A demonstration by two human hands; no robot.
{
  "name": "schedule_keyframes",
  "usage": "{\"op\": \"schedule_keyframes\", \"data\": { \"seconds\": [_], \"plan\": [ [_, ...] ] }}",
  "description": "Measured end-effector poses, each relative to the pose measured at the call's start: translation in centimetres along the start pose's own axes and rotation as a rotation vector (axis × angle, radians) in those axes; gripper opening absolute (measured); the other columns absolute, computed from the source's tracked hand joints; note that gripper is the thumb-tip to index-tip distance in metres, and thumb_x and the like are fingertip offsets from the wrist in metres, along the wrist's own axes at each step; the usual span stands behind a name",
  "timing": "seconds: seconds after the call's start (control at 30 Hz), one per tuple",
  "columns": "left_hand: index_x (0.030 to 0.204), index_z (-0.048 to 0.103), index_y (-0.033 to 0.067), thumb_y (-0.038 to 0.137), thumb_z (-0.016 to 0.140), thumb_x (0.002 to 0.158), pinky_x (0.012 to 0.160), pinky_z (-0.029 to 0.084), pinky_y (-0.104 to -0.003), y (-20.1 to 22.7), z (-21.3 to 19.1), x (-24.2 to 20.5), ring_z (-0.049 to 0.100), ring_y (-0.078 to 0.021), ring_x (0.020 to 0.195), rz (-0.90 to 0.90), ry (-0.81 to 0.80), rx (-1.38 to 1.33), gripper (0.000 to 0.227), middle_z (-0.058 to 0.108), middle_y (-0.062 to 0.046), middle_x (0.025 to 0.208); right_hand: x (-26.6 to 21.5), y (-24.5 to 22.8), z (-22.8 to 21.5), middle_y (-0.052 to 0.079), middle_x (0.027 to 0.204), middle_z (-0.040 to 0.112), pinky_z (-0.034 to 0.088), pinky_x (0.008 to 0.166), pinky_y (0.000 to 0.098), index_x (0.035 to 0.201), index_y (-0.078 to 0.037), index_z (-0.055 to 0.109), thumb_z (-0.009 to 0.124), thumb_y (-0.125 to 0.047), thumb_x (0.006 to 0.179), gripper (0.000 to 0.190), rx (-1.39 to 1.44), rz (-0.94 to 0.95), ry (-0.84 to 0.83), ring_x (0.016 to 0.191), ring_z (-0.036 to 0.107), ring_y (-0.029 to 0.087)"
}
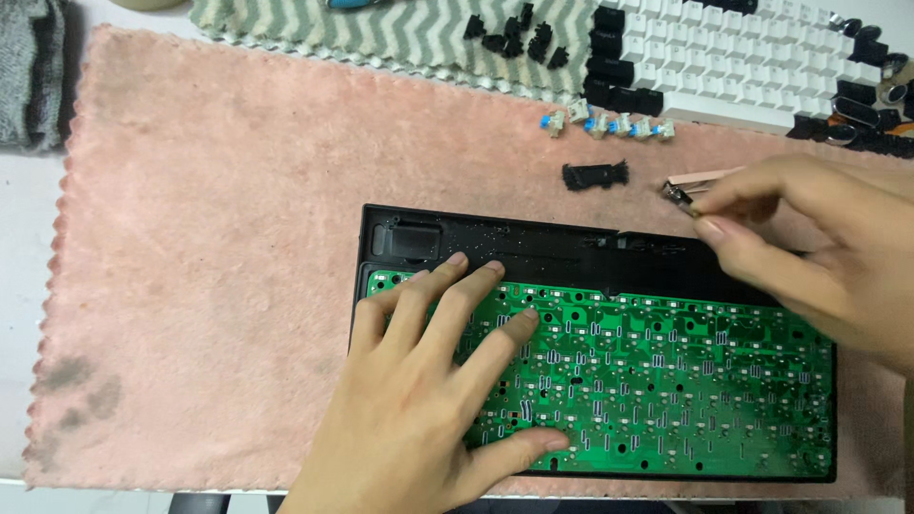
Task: The person uses a small metal tool to scrape and clean the surface of a green keyboard circuit board. They then use a small brush to sweep away debris from the board. The person also uses a nail clipper to scrape the board surface.
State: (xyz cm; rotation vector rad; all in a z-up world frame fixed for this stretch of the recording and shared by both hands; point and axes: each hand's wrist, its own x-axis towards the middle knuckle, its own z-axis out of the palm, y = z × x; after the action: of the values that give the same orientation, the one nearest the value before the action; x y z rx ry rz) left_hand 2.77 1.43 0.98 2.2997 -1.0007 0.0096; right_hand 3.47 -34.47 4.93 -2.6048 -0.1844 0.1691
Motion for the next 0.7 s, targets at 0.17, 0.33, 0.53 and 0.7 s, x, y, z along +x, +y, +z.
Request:
{"op": "schedule_keyframes", "data": {
  "seconds": [0.17,0.33,0.53,0.7],
  "plan": [
    [0.143,0.072,0.0178,0.078,0.055,0.106,0.104,0.044,-0.057,0.0,0.0,0.0,0.058,-0.0435,0.151,0.003,0.017,0.022,0.072,0.063,-0.019,0.159,-3.7,-0.9,2.1,0.015,0.121,0.071,0.057,0.103,0.0247,0.115,-0.002,0.073,0.083,0.009,0.099,0.022,0.395,0.156,0.297,0.116,0.073,0.021],
    [0.145,0.07,0.0202,0.08,0.055,0.106,0.103,0.044,-0.056,0.1,0.2,0.0,0.058,-0.0423,0.151,0.0,0.0,0.059,0.073,0.061,-0.02,0.162,-3.8,-4.4,4.4,0.018,0.116,0.076,0.063,0.087,0.0278,0.122,-0.004,0.072,0.068,-0.01,0.114,0.011,0.869,0.164,0.312,0.104,0.075,0.024],
    [0.146,0.07,0.02,0.08,0.056,0.105,0.102,0.044,-0.057,-0.1,0.3,-0.2,0.057,-0.0428,0.151,-0.002,-0.013,0.062,0.074,0.06,-0.021,0.164,-1.4,-11.9,6.4,0.026,0.109,0.084,0.073,0.089,0.0364,0.121,0.005,0.053,0.049,-0.011,0.125,0.017,0.501,0.298,0.445,0.098,0.091,0.033],
    [0.144,0.07,0.0196,0.079,0.06,0.105,0.101,0.043,-0.057,-0.2,0.3,-0.1,0.056,-0.0424,0.151,-0.001,-0.014,0.046,0.072,0.058,-0.022,0.165,-1.5,-11.5,8.7,0.025,0.104,0.085,0.067,0.077,0.0283,0.119,0.003,0.051,0.057,-0.009,0.122,0.014,0.372,0.197,0.495,0.094,0.092,0.03]
  ]
}}
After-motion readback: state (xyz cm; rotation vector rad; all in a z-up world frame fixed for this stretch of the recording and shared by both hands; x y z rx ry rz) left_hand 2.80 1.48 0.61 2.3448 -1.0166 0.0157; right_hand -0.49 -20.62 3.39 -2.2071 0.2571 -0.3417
